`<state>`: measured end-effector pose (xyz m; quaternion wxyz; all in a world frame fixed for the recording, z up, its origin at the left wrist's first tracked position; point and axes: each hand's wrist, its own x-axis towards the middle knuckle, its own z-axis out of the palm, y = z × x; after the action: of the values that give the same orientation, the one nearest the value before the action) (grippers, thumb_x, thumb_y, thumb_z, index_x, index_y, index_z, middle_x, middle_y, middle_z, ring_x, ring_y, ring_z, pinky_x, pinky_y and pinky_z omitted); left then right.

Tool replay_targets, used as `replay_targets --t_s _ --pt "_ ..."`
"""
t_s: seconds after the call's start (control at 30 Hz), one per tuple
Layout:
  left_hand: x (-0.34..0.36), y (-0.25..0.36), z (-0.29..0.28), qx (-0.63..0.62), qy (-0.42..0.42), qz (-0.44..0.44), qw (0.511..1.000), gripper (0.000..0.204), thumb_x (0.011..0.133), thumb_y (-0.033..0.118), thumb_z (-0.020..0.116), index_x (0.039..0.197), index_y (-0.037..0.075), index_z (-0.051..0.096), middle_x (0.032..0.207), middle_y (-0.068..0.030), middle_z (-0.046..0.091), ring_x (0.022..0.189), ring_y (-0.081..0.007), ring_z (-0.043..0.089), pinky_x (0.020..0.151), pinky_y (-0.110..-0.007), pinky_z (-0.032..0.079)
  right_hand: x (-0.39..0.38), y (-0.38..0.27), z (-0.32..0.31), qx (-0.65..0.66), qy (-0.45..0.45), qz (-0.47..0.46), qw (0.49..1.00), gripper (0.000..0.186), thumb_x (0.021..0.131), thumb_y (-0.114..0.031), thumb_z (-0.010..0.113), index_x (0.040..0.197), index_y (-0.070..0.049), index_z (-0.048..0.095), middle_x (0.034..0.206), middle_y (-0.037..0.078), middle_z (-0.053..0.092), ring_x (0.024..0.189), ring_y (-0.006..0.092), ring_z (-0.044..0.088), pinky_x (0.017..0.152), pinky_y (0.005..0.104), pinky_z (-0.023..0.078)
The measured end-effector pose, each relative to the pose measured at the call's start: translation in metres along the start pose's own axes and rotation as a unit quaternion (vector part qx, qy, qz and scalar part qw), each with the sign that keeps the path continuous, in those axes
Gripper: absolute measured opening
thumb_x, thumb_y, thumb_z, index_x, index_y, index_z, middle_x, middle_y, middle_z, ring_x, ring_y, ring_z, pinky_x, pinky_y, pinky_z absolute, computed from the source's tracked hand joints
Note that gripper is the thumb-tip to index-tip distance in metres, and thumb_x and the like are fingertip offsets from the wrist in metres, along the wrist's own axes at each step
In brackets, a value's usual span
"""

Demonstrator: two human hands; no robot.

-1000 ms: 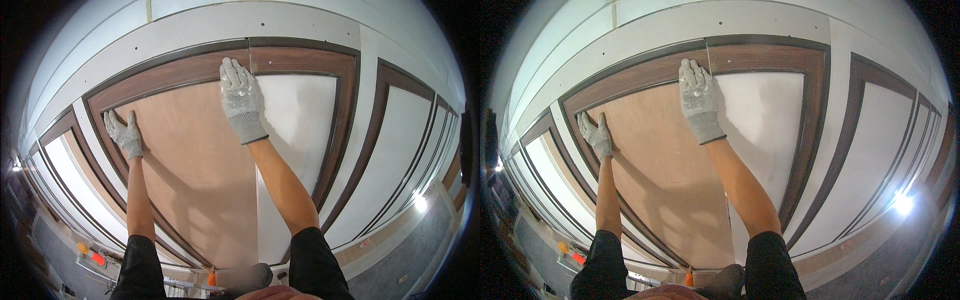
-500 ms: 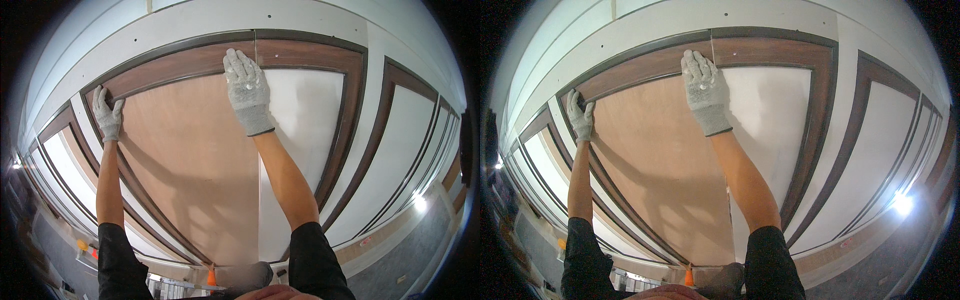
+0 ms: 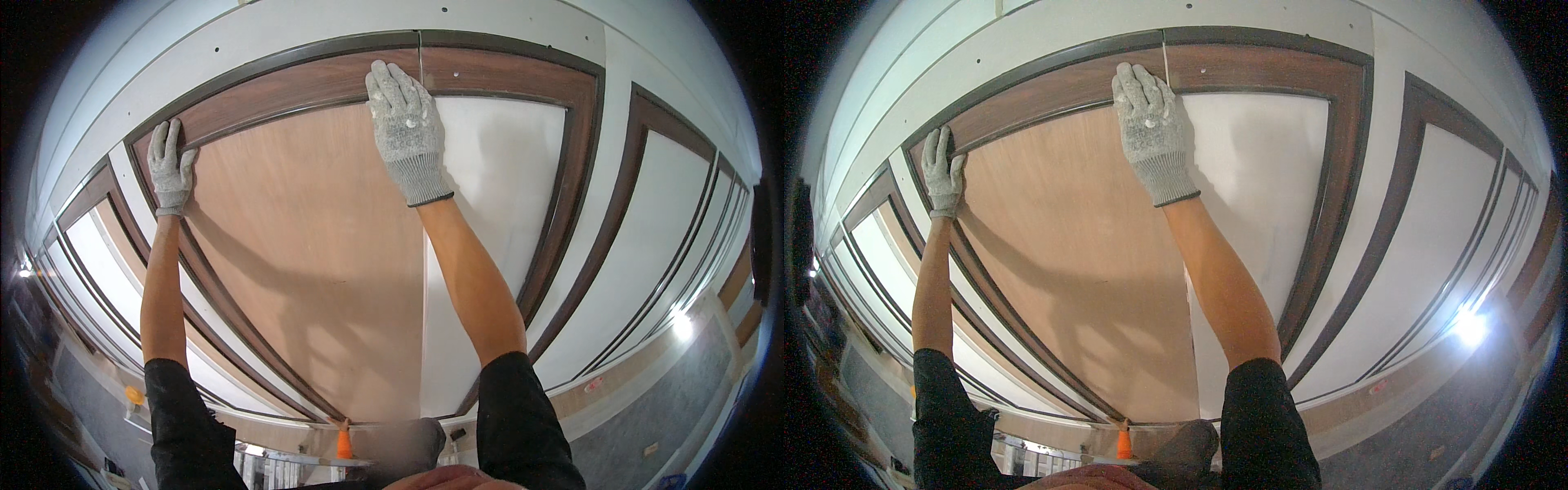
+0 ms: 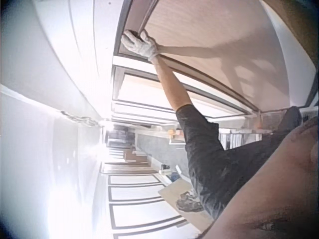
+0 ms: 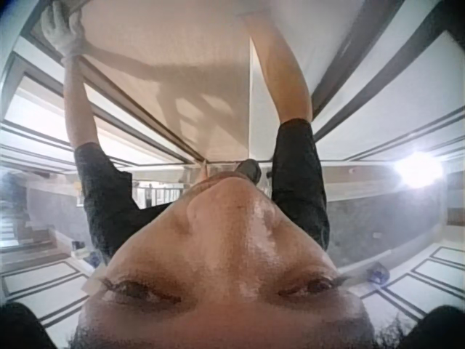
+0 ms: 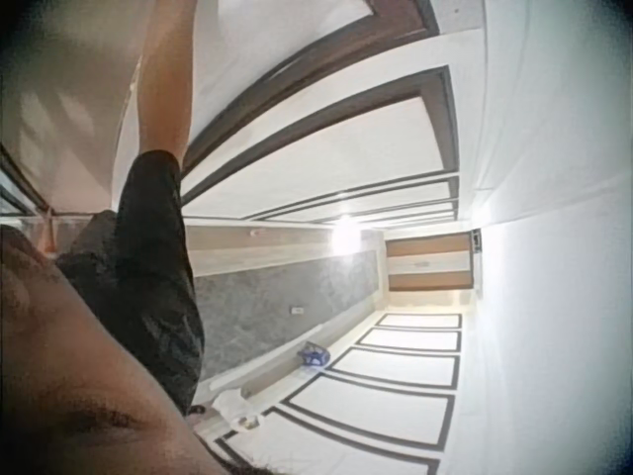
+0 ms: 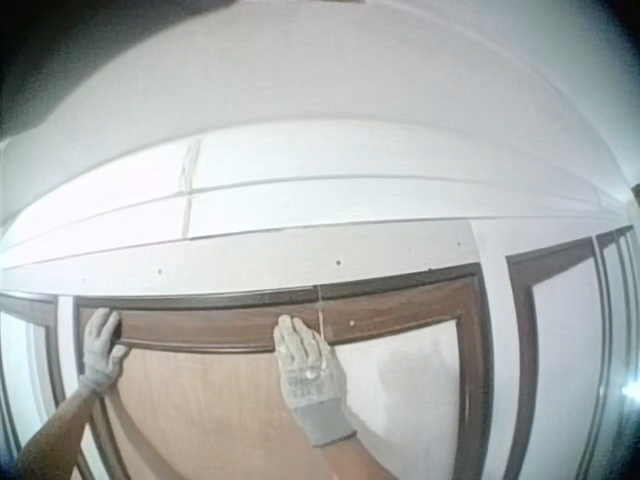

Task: The person installs decorative wall panels onto a wooden frame by hand.

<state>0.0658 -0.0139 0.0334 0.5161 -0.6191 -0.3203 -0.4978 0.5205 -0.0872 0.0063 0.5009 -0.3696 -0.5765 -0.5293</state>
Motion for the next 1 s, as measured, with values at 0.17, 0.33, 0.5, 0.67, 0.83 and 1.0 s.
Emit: replay_targets --t_s 0.17,0.33,0.5,0.67,0.83,1.0 --pt "0.004 -0.003 0.002 0.010 -0.012 0.058 0.998 0.061 0.099 0.036 0.059 0.155 0.013 0.048 0.156 -0.0197 0.046 0.147 -0.0392 0.039 0.121 -0.052 0.029 0.001 0.000 0.002 0.009 0.014 0.005 1.000 0.047 0.092 -0.010 0.060 0.138 -0.006 0.058 0.151 0.008 0.053 0.139 0.0259 0.050 0.115 0.0443 0.042" --pt "0.013 0.008 -0.002 0.026 -0.010 0.057 0.998 0.062 0.098 0.038 0.060 0.154 0.015 0.050 0.155 -0.0193 0.047 0.146 -0.0387 0.040 0.120 -0.052 0.030 0.000 -0.002 0.005 0.001 0.018 0.013 1.000 0.044 0.093 -0.010 0.060 0.137 -0.007 0.059 0.151 0.007 0.053 0.140 0.0249 0.049 0.114 0.0445 0.043" --pt "0.061 0.067 0.005 -0.006 -0.062 0.168 0.984 0.059 0.096 0.036 0.064 0.150 0.015 0.054 0.155 -0.0150 0.050 0.143 -0.0370 0.044 0.119 -0.051 0.034 -0.001 0.001 0.002 0.002 0.012 0.021 1.000 0.042 0.095 -0.014 0.060 0.137 -0.007 0.060 0.150 0.007 0.054 0.138 0.0246 0.051 0.114 0.0447 0.044" --pt "0.086 0.091 -0.001 -0.030 -0.091 0.268 0.959 0.052 0.099 0.029 0.061 0.148 0.015 0.056 0.158 -0.0085 0.048 0.145 -0.0316 0.045 0.121 -0.048 0.034 0.004 -0.007 -0.007 0.002 0.000 0.025 1.000 0.048 0.095 -0.020 0.063 0.140 -0.006 0.057 0.151 0.008 0.052 0.141 0.0273 0.047 0.117 0.0452 0.039" --pt "0.086 0.092 0.008 -0.046 -0.098 0.265 0.958 0.051 0.101 0.028 0.058 0.150 0.015 0.054 0.159 -0.0085 0.047 0.148 -0.0291 0.041 0.123 -0.046 0.032 -0.004 -0.030 -0.015 0.039 -0.027 0.047 0.998 0.061 0.093 -0.025 0.067 0.149 -0.007 0.048 0.155 0.010 0.046 0.146 0.0291 0.039 0.122 0.0481 0.031" --pt "0.083 0.091 0.005 -0.043 -0.106 0.267 0.957 0.052 0.101 0.029 0.058 0.151 0.015 0.053 0.160 -0.0086 0.046 0.148 -0.0297 0.041 0.123 -0.046 0.031 -0.006 -0.037 -0.028 0.093 -0.038 0.014 0.995 0.054 0.093 -0.024 0.069 0.142 -0.009 0.054 0.144 0.009 0.053 0.139 0.0282 0.045 0.118 0.0478 0.036"
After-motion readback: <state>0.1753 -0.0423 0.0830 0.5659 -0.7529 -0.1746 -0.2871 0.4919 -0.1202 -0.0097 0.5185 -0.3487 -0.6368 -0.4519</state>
